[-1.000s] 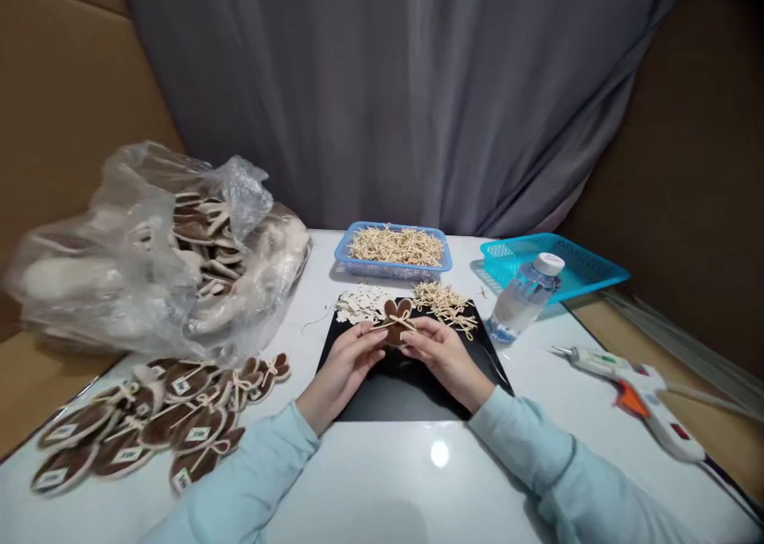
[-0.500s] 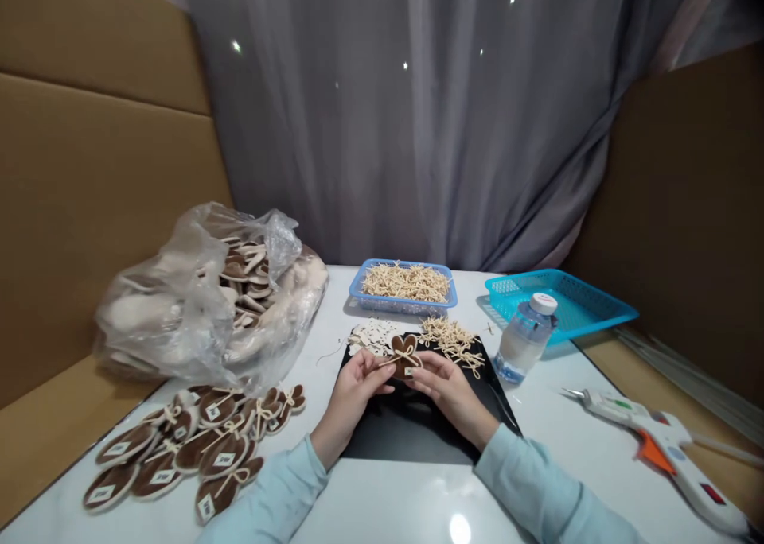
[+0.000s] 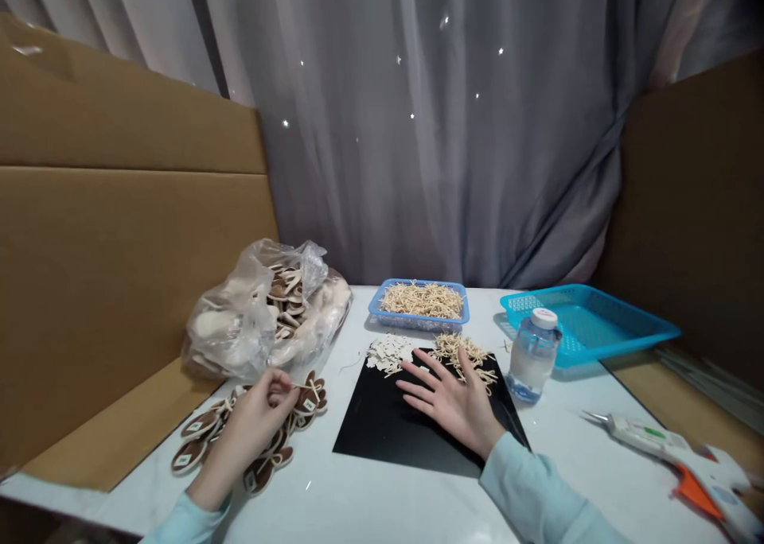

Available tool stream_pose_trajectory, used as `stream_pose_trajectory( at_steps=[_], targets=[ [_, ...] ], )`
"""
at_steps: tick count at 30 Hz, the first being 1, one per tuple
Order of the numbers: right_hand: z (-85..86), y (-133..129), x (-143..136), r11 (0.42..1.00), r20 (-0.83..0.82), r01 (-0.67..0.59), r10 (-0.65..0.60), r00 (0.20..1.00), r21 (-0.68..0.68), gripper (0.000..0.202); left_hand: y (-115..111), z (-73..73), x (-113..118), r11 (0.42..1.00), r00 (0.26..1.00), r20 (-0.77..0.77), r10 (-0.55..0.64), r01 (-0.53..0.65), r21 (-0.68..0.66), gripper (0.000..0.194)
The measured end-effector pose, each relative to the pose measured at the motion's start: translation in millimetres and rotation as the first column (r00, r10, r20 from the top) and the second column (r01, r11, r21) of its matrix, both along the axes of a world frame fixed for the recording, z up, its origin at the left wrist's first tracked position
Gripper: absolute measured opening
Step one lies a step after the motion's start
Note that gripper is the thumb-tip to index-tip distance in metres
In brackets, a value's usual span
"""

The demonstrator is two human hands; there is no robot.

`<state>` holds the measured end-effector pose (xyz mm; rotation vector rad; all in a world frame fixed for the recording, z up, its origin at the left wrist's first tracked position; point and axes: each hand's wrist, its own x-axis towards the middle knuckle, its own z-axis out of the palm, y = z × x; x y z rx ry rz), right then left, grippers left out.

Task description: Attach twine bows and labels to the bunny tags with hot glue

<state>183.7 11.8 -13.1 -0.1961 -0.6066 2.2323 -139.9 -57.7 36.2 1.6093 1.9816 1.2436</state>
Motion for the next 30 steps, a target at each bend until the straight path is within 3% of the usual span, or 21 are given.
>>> stream_pose_trajectory(
  at_steps=[2,3,4,5,6,7,8,9,11,13,15,18,23,30],
  targets=[
    [-0.9,-0.4,0.0,1.000,-0.013,-0.017,0.016,1.000,-0.001,0.079,-5.1,-1.1,3.9,0.994,0.983,-0.161,0.090,-0.080,0.068,0.029],
    [-1.4,-0.4,0.1,1.000,-0.017,-0.023,0.023,1.000,-0.002,0.079,-7.6,0.3,10.9,0.985,0.980,-0.160,0.118,-0.095,0.145,0.032],
    [-2.0,-0.4,0.2,1.000,-0.020,-0.029,0.029,0.999,-0.003,0.079,-10.4,2.6,20.6,0.975,0.992,-0.091,0.092,-0.071,0.212,0.041],
    [-2.4,-0.2,0.4,0.999,-0.022,-0.032,0.032,0.999,-0.005,0.079,-13.5,5.3,32.2,0.970,0.997,0.072,0.002,-0.019,0.241,0.048],
    [-2.8,0.0,0.6,0.999,-0.021,-0.035,0.035,0.999,-0.007,0.079,-16.9,8.2,45.1,0.966,0.939,0.314,-0.137,0.056,0.252,0.050],
    [-3.0,0.2,0.7,0.999,-0.018,-0.036,0.036,0.999,-0.008,0.079,-20.5,10.8,58.4,0.950,0.765,0.569,-0.301,0.188,0.249,0.052],
    [-3.1,0.3,0.7,0.999,-0.014,-0.035,0.035,0.999,-0.006,0.080,-23.9,13.0,71.5,0.921,0.518,0.765,-0.382,0.283,0.268,0.057],
    [-3.0,0.4,0.6,0.999,-0.010,-0.034,0.034,0.999,-0.003,0.080,-27.0,14.5,83.9,0.895,0.264,0.879,-0.397,0.322,0.308,0.060],
    [-2.5,0.3,0.1,1.000,0.002,-0.031,0.031,1.000,0.005,0.079,-31.0,16.1,105.4,0.871,-0.189,0.921,-0.340,0.305,0.384,0.055],
    [-2.5,0.3,-0.7,0.999,0.008,-0.035,0.035,0.999,0.009,0.079,-31.4,16.4,121.7,0.881,-0.485,0.841,-0.239,0.256,0.398,0.049],
    [-3.3,0.9,-1.3,0.999,0.008,-0.042,0.042,0.999,0.010,0.078,-28.5,16.1,132.8,0.891,-0.636,0.746,-0.198,0.200,0.407,0.044],
    [-5.9,2.9,-1.7,0.998,0.007,-0.055,0.055,0.998,0.016,0.077,-22.3,15.0,141.0,0.891,-0.687,0.698,-0.204,0.165,0.423,0.035],
    [-8.6,5.1,-2.2,0.997,-0.016,-0.074,0.074,0.997,0.013,0.076,-21.2,15.1,145.0,0.899,-0.620,0.753,-0.222,0.169,0.404,0.009],
    [-9.0,5.4,-2.3,0.997,-0.003,-0.080,0.080,0.997,0.016,0.074,-32.3,24.7,154.4,0.929,-0.441,0.855,-0.274,0.109,0.353,0.027]
  ],
)
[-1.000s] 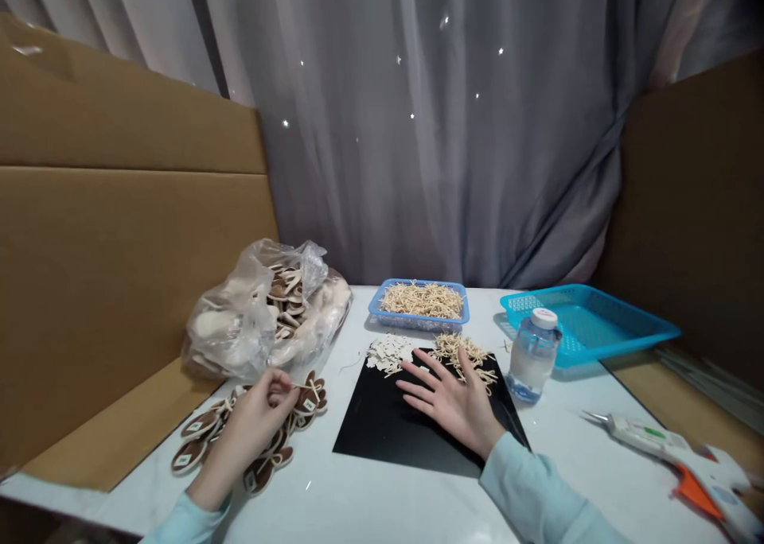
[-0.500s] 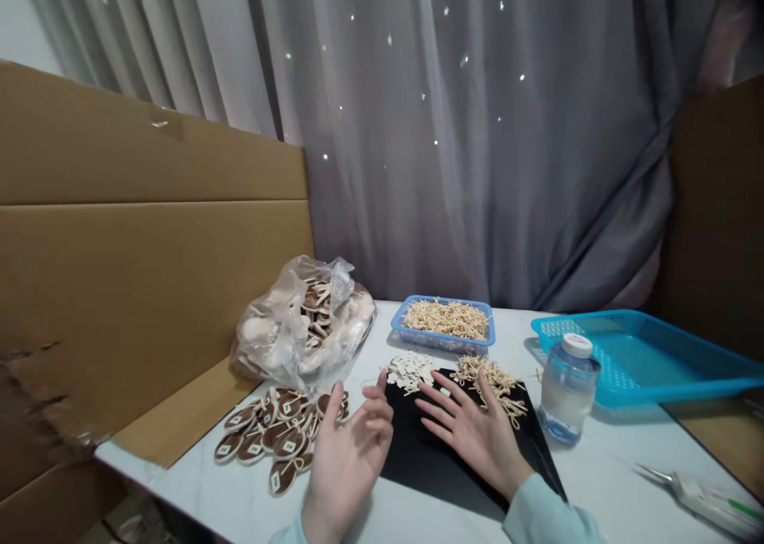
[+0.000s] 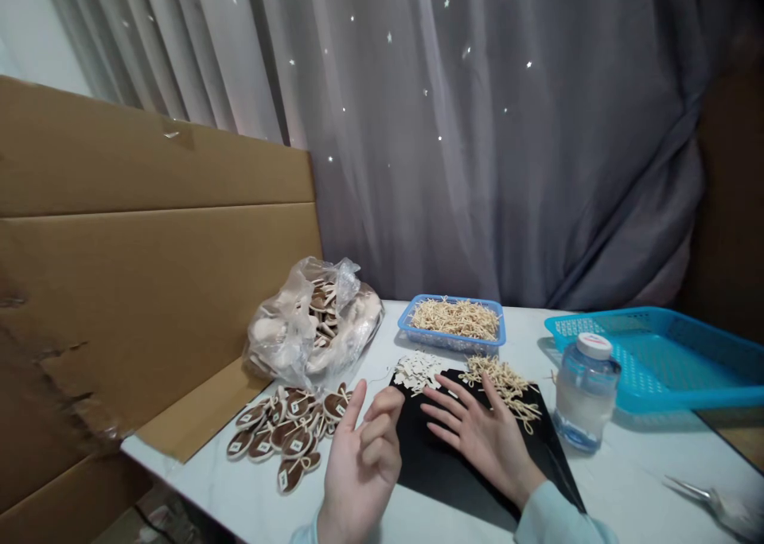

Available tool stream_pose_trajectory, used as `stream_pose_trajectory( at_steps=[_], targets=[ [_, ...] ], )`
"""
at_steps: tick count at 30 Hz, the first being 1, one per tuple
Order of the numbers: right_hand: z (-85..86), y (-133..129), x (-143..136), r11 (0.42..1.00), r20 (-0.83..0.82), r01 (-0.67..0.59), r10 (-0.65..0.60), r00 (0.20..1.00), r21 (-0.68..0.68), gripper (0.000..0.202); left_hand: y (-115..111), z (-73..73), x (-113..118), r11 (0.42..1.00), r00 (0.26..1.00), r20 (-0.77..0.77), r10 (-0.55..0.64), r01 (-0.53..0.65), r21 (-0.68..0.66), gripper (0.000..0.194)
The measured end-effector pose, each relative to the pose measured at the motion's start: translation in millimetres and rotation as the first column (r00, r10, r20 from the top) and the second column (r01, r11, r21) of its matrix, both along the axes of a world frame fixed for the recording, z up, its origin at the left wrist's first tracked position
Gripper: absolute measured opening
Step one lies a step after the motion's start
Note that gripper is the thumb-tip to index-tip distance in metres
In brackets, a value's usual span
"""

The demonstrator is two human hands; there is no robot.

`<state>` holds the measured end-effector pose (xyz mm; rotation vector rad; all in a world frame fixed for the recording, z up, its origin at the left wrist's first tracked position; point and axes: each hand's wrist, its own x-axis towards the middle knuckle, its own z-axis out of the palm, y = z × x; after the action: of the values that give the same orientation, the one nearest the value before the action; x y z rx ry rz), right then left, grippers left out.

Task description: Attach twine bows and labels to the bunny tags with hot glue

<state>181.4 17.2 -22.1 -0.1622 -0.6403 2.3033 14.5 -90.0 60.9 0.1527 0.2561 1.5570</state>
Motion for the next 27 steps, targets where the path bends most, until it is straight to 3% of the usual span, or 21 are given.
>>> stream_pose_trajectory(
  at_steps=[3,6,8,10,13,16,19,23,25,27],
  targets=[
    [2.4,-0.6,1.2,1.000,0.030,0.015,-0.015,0.999,0.019,0.071,-2.3,3.3,1.7,0.999,0.998,-0.044,0.040,-0.040,-0.016,0.030],
    [4.5,-9.1,-2.8,0.991,0.078,-0.029,0.019,0.997,0.129,0.058,-0.5,2.9,0.7,0.998,0.996,-0.065,0.054,-0.055,-0.017,0.031],
    [3.5,-20.6,-10.9,0.959,0.124,-0.143,0.115,0.986,0.245,0.055,3.1,-0.2,-0.9,0.999,0.996,-0.081,0.048,-0.048,0.008,0.030],
    [0.3,-34.0,-22.7,0.896,0.202,-0.313,0.259,0.944,0.315,0.063,8.0,-5.5,-2.5,0.999,0.993,-0.111,0.040,-0.036,0.039,0.029],
    [-2.3,-48.5,-38.3,0.803,0.341,-0.509,0.405,0.848,0.311,0.056,16.3,-14.5,-4.1,0.998,0.991,-0.132,0.025,-0.018,0.059,0.027],
    [5.8,-48.8,-39.0,0.783,0.373,-0.542,0.425,0.825,0.307,0.052,23.2,-20.8,-4.7,1.000,0.999,-0.038,0.000,0.001,0.028,0.026],
    [21.3,-39.2,-25.9,0.871,0.279,-0.410,0.336,0.899,0.271,0.054,26.8,-23.8,-4.8,0.999,0.998,0.057,-0.031,0.032,-0.009,0.026],
    [28.8,-23.4,-12.9,0.973,0.251,-0.144,0.095,0.963,0.182,0.055,27.0,-26.4,-5.3,0.998,0.998,0.042,-0.052,0.052,-0.019,0.027],
    [21.4,-14.4,-13.0,0.980,0.280,0.075,-0.125,0.952,0.184,0.060,26.9,-24.9,-8.7,0.999,0.999,-0.025,-0.038,0.038,-0.005,0.026],
    [8.6,-4.3,-15.2,0.929,0.313,0.290,-0.353,0.882,0.229,0.064,28.5,-19.0,-17.7,1.000,0.983,-0.185,0.000,0.001,0.008,0.025]
  ],
)
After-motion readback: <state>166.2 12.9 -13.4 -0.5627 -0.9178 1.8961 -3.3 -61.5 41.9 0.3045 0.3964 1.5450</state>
